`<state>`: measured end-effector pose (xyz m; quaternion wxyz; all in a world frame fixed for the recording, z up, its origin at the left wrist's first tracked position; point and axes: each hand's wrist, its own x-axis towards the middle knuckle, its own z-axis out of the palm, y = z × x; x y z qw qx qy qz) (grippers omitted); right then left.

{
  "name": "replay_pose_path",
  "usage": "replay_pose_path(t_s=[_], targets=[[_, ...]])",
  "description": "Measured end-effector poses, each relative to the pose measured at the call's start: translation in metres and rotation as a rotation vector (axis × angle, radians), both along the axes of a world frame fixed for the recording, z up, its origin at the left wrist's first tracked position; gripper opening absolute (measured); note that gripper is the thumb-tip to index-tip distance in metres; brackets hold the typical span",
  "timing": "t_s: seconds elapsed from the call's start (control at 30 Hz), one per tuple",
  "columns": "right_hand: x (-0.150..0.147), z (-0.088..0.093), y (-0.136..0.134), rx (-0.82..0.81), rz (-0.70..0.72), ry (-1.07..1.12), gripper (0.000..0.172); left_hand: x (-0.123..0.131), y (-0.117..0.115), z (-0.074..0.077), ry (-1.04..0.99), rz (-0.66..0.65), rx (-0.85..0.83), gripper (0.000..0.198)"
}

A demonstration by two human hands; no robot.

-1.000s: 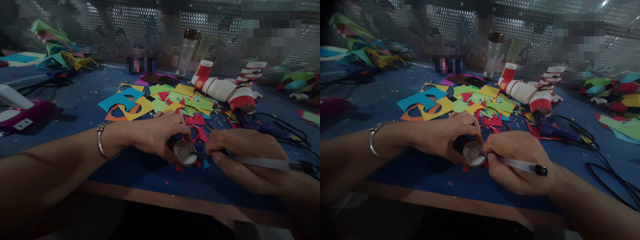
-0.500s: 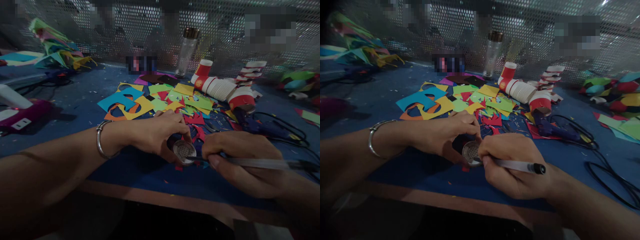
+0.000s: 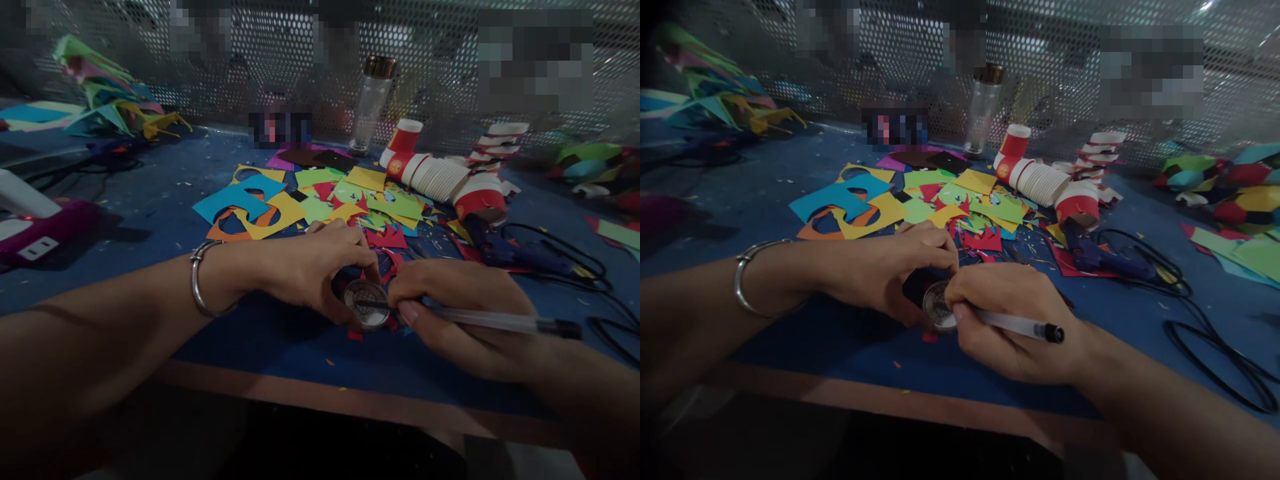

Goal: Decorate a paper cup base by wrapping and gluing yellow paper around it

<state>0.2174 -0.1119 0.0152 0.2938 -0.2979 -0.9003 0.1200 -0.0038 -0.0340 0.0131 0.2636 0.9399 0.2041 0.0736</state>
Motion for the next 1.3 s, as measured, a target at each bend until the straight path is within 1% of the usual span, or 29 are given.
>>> replay_pose_path(t_s=[0.1, 0.33, 0.53, 0.77, 0.97, 1.17, 1.3], targets=[[-0.0001, -0.0007, 0.0022, 0.023, 0.002, -0.006, 0.015, -0.0002, -0.0002, 0.0005, 0.011, 0.000, 0.009, 0.044], [0.0011, -0.0009, 0.0041, 0.063, -0.054, -0.044, 0.016, 0.0003, -0.0014, 0.0023, 0.038, 0.005, -0.002, 0.044], [0.0038, -0.0002, 0.0034, 0.056, -0.098, -0.082, 0.018, -0.0011, -0.0020, 0.0021, 0.014, -0.007, 0.024, 0.043], [0.0059, 0.0027, 0.0031, 0.112, -0.106, -0.116, 0.020, -0.0015, -0.0001, 0.0004, 0.017, -0.015, 0.017, 0.043], [0.0057, 0.0046, 0.0026, 0.091, -0.110, -0.121, 0.020, -0.0024, 0.0006, -0.0001, 0.003, -0.033, 0.020, 0.045], [0.0063, 0.0073, 0.0041, 0.098, -0.084, -0.133, 0.018, -0.0032, -0.0002, 0.0010, 0.017, -0.028, 0.014, 0.048], [0.0074, 0.0072, 0.0030, 0.092, -0.091, -0.155, 0.018, -0.0030, -0.0005, 0.0020, 0.022, -0.024, 0.007, 0.049]])
